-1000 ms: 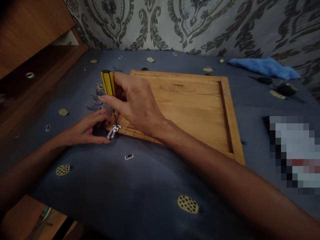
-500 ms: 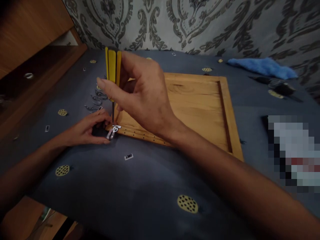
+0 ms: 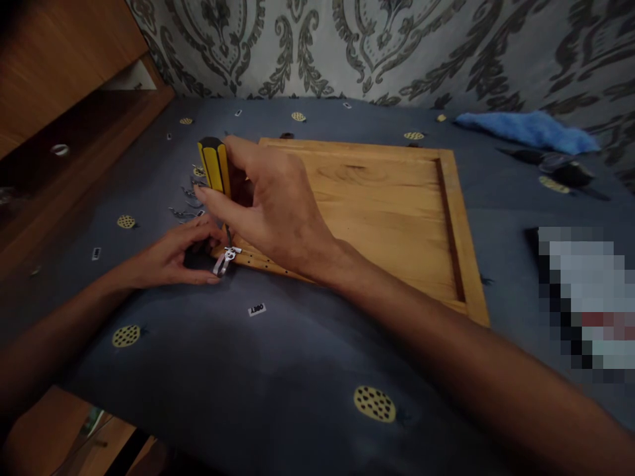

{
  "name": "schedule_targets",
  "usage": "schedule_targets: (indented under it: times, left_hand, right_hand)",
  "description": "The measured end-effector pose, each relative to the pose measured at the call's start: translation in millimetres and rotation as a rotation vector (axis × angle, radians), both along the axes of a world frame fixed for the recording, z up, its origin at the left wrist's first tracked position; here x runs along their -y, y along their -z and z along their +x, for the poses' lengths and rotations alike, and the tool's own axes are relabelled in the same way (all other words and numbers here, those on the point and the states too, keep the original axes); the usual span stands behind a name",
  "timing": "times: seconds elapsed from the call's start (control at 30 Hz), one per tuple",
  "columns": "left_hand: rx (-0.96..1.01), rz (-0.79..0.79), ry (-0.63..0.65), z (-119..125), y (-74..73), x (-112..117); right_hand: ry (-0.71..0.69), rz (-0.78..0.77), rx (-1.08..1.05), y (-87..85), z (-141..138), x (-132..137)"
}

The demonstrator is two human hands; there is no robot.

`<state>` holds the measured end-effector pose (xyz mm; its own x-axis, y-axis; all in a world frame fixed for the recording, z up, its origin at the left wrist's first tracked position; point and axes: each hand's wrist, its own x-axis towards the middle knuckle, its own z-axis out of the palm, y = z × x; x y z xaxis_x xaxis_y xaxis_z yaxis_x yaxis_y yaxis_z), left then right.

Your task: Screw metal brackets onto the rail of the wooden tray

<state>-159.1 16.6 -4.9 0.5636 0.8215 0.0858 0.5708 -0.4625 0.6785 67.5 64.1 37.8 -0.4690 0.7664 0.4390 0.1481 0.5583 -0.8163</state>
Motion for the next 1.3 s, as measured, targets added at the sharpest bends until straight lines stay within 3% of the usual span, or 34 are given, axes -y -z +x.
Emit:
schedule_targets:
  times: [0.3, 0.77, 0.97, 1.3]
  left_hand:
    - [-0.021, 0.005, 0.015, -0.6, -0.9, -0.7]
    - [-0.034, 0.028, 0.009, -1.2, 0.5, -1.3]
    - [-0.031, 0.032, 0.004, -0.1, -0.1, -1.4]
    - [-0.044, 0.007, 0.002, 0.8, -2.5, -1.1]
  right_hand:
    - [-0.016, 0.003, 0.007, 4.0, -0.9, -2.1]
    - [-0.155, 0.08, 0.197, -16.2, 10.0, -4.1]
    - [-0.112, 0.113, 0.276, -21.6, 12.0, -3.7]
    - [-0.081, 0.11, 0.253, -16.8, 9.8, -4.6]
